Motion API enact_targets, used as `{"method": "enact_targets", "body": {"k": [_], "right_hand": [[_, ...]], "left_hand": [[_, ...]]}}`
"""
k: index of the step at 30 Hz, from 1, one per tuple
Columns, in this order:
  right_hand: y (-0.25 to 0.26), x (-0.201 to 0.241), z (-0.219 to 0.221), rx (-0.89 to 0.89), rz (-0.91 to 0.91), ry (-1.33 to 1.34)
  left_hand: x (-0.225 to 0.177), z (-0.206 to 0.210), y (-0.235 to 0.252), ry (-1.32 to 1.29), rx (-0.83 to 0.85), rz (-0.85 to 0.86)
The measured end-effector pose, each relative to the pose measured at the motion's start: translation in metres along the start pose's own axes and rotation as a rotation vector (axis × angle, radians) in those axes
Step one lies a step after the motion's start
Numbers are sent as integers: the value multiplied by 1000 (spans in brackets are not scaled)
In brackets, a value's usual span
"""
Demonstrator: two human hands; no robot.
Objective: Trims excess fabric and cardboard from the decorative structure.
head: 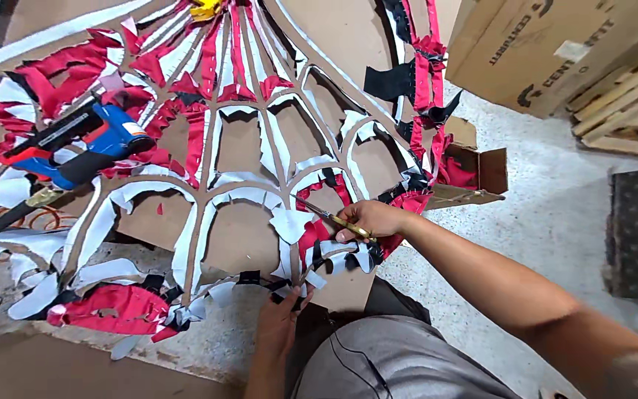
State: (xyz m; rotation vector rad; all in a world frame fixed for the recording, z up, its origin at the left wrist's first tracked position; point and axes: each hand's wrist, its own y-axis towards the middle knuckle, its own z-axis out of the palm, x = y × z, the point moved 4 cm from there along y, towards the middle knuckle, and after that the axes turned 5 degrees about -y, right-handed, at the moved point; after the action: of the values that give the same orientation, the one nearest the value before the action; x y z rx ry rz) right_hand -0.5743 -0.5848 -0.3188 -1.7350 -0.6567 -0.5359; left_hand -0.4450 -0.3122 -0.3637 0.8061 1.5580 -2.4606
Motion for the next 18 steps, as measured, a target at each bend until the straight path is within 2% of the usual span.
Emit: {"method": "enact_targets", "body": {"k": [5, 9, 12, 18], "right_hand": [[-16, -7, 4, -106, -51, -92], [-37, -14, 30, -55, 3, 186], [-35, -8, 48, -73, 9, 389], [-1, 7, 52, -164, 47, 436]], "left_hand": [[0, 0, 0, 25, 16, 11], [0, -1, 1, 29, 30, -2], [-1, 0, 1, 41, 33, -7], [-2, -3, 3, 101, 48, -20]]}}
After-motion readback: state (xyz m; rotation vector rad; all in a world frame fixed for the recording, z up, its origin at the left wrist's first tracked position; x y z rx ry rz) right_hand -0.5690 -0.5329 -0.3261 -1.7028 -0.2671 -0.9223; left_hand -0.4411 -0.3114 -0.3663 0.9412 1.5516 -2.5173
